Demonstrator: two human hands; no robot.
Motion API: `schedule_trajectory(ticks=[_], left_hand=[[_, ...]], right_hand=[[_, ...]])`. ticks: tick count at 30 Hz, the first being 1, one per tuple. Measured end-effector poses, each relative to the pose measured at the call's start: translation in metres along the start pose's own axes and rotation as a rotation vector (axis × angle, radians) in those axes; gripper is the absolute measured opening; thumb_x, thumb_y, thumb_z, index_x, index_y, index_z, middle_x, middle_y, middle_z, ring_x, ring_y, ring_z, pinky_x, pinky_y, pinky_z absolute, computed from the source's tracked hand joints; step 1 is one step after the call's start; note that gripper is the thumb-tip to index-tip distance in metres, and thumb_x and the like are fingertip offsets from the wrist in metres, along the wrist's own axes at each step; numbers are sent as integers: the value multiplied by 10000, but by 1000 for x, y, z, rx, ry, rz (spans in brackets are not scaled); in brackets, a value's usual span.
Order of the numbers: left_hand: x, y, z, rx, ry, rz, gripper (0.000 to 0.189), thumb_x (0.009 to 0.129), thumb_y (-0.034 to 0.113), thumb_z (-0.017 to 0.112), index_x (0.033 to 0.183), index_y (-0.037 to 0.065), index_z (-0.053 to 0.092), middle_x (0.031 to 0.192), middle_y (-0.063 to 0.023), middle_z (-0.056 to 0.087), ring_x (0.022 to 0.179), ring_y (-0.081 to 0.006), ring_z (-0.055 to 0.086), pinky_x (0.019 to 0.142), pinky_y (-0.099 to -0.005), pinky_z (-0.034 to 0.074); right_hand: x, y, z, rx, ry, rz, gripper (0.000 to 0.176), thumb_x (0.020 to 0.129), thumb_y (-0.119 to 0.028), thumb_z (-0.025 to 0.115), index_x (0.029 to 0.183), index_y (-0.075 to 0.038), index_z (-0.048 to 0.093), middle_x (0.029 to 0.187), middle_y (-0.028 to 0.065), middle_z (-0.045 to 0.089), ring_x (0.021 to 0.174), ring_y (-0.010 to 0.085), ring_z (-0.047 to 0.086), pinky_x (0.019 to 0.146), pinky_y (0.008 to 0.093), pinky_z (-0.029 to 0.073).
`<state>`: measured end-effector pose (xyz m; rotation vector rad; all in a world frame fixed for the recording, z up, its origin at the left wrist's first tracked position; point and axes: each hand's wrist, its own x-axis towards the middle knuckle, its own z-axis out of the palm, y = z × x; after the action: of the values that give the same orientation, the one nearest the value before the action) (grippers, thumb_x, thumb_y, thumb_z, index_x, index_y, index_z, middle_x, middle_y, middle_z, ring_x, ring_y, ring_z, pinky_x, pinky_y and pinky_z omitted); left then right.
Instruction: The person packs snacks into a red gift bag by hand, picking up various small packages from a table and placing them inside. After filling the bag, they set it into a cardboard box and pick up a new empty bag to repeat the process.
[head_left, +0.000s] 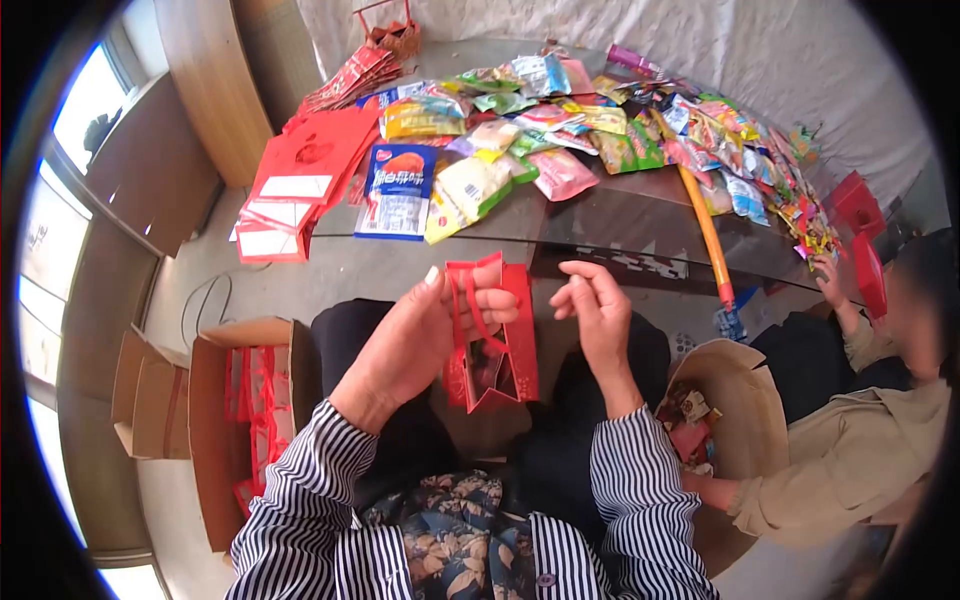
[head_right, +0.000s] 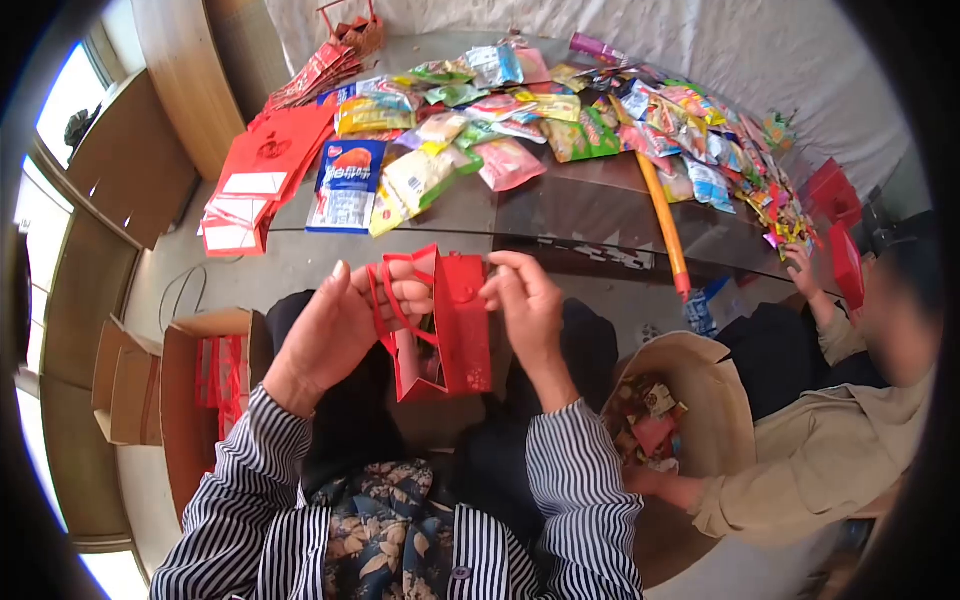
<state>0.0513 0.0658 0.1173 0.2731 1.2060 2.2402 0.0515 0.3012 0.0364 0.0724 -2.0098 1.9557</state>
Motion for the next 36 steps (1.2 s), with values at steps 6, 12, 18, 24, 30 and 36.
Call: schedule_trajectory(ticks=[6,12,18,24,30,36], left_hand=[[-26,52,26,35,-107,243,805,1017,620,397,1459,-53,381,1228,-171,640,1101,-286,651,1023,-433,472],[-75,154,40,385,-44,644,803,1043,541,413,1504,-101,272,1142,-139,639,563,-99,475,550,-222,463],[-183,246,10,730,500,959,648,1067,451,405,1449,-73,394,1004,-71,603,555,-69,392,589,-201,405],[-233,279,-2,1007,799,992,553,1076,391,415,1396,-54,491,867,-7,558,577,-50,340,659,-196,370],[-262,261,-27,1238,1023,740,457,1069,319,461,1316,-38,603,685,74,438,577,-15,299,619,-191,311],[-343,268,-128,1082,1061,400,321,1054,230,536,1218,-7,678,673,64,546,446,23,300,417,-177,194]], right_hand=[[-2,39,-20,25,-14,232,197,999,-127,551,1119,-24,670,809,38,700,669,77,624,617,205,486],[-6,44,-16,28,-91,316,209,1014,-166,542,1141,-42,652,831,36,695,681,79,619,640,218,474],[-4,55,-16,-33,-165,303,201,1016,-166,545,1132,-51,663,813,28,695,664,75,620,616,210,462],[-3,60,-11,-33,-205,333,213,1015,-200,575,1145,-53,658,809,9,684,659,64,603,614,204,444],[-4,60,-4,-59,-234,353,218,1016,-200,576,1151,-46,652,814,5,676,662,62,595,618,200,438],[-3,64,0,-84,-237,369,220,1013,-200,576,1136,-35,654,808,17,676,659,73,601,610,206,441]])
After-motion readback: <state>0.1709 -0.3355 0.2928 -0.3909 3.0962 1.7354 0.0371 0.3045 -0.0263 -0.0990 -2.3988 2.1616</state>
